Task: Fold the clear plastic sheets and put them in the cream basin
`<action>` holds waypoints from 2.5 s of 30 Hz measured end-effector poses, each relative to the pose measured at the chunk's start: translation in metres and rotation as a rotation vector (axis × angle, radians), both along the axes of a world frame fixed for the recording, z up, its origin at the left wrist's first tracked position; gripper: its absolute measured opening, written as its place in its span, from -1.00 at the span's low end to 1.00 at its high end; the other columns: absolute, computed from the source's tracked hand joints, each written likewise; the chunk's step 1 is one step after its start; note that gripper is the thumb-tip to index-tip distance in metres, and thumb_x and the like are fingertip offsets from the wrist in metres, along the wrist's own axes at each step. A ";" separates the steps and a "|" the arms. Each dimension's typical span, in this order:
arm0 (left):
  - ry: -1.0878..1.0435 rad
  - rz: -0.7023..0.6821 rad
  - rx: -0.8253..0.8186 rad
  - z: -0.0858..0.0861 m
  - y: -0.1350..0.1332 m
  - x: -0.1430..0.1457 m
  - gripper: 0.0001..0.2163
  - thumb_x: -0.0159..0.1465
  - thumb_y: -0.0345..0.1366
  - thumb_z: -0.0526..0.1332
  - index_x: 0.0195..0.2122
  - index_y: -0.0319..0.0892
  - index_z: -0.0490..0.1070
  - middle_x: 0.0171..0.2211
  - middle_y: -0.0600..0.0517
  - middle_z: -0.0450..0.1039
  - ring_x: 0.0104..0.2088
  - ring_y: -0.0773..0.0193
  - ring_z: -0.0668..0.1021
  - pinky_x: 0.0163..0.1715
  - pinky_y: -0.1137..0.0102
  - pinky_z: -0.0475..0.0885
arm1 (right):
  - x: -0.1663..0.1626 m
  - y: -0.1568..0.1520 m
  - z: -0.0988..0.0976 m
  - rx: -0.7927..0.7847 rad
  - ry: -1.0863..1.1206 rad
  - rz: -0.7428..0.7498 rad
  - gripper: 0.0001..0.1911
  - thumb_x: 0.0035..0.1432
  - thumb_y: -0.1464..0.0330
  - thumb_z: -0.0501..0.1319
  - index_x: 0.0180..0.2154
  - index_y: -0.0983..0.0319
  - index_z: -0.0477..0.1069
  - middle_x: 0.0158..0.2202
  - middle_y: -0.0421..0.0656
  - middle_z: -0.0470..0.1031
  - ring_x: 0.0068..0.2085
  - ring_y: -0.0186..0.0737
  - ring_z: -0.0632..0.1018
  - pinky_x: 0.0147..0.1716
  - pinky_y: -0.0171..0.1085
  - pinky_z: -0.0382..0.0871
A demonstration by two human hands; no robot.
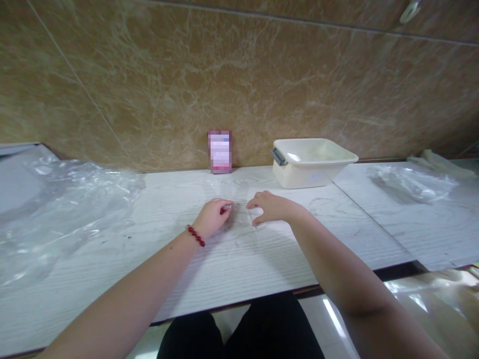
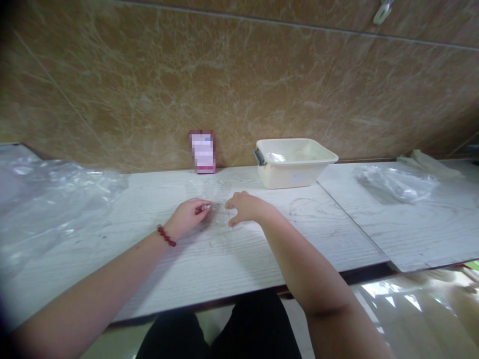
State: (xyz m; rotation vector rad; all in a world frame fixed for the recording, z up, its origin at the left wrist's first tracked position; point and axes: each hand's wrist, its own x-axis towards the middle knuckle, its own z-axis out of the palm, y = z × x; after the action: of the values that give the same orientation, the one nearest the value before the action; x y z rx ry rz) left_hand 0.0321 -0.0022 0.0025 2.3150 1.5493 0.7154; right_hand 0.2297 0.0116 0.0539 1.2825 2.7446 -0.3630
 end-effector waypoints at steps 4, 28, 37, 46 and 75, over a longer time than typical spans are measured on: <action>0.014 0.000 0.011 0.001 0.000 0.000 -0.73 0.12 -0.27 0.03 -0.22 -0.22 0.41 -0.30 -0.03 0.42 -0.35 0.31 0.44 -0.31 0.44 0.34 | 0.000 0.001 -0.002 -0.004 0.007 0.017 -0.41 -0.22 0.16 0.24 -0.07 0.18 0.29 -0.13 -0.05 0.32 -0.09 -0.06 0.29 -0.14 -0.17 0.18; 0.204 -0.004 0.073 0.003 0.003 -0.007 -0.71 0.10 -0.42 -0.02 -0.22 -0.23 0.41 -0.21 -0.07 0.39 -0.20 0.28 0.41 -0.12 0.41 0.28 | -0.005 -0.004 -0.002 -0.033 -0.012 0.007 -0.39 -0.23 0.17 0.26 -0.08 0.22 0.27 -0.18 -0.06 0.35 -0.16 -0.10 0.33 -0.18 -0.22 0.19; 0.409 -0.107 0.039 0.011 -0.006 -0.019 -0.68 0.16 -0.12 -0.02 -0.06 0.06 0.28 0.14 0.02 0.02 0.12 0.03 0.05 0.01 0.08 0.00 | -0.003 -0.003 -0.003 -0.060 0.000 0.000 -0.37 -0.25 0.16 0.27 -0.08 0.23 0.27 -0.19 -0.06 0.35 -0.15 -0.09 0.32 -0.21 -0.22 0.21; 0.474 -0.088 0.020 0.023 0.002 -0.043 -0.62 0.15 -0.12 -0.03 -0.07 -0.17 0.30 0.07 -0.12 0.13 0.08 0.11 0.16 0.00 0.27 0.07 | -0.002 -0.002 -0.004 0.009 0.063 -0.005 -0.41 -0.22 0.12 0.24 -0.10 0.20 0.29 -0.17 -0.07 0.34 -0.15 -0.11 0.32 -0.20 -0.24 0.19; 0.485 -0.238 -0.560 0.057 -0.034 -0.045 -0.68 -0.25 -0.15 0.26 -0.45 -0.17 0.36 -0.50 0.12 0.34 -0.48 0.34 0.35 -0.53 0.50 0.17 | -0.013 -0.009 -0.002 0.044 0.247 0.284 -0.86 -0.06 0.37 0.13 -0.39 0.27 0.40 -0.43 -0.15 0.37 -0.36 -0.32 0.37 -0.32 -0.32 0.21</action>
State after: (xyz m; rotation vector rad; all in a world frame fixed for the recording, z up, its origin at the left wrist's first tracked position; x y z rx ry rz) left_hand -0.0129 -0.0357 0.0596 2.2476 1.3662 -0.3325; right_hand 0.2165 0.0024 0.0523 0.8880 3.1003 -0.4647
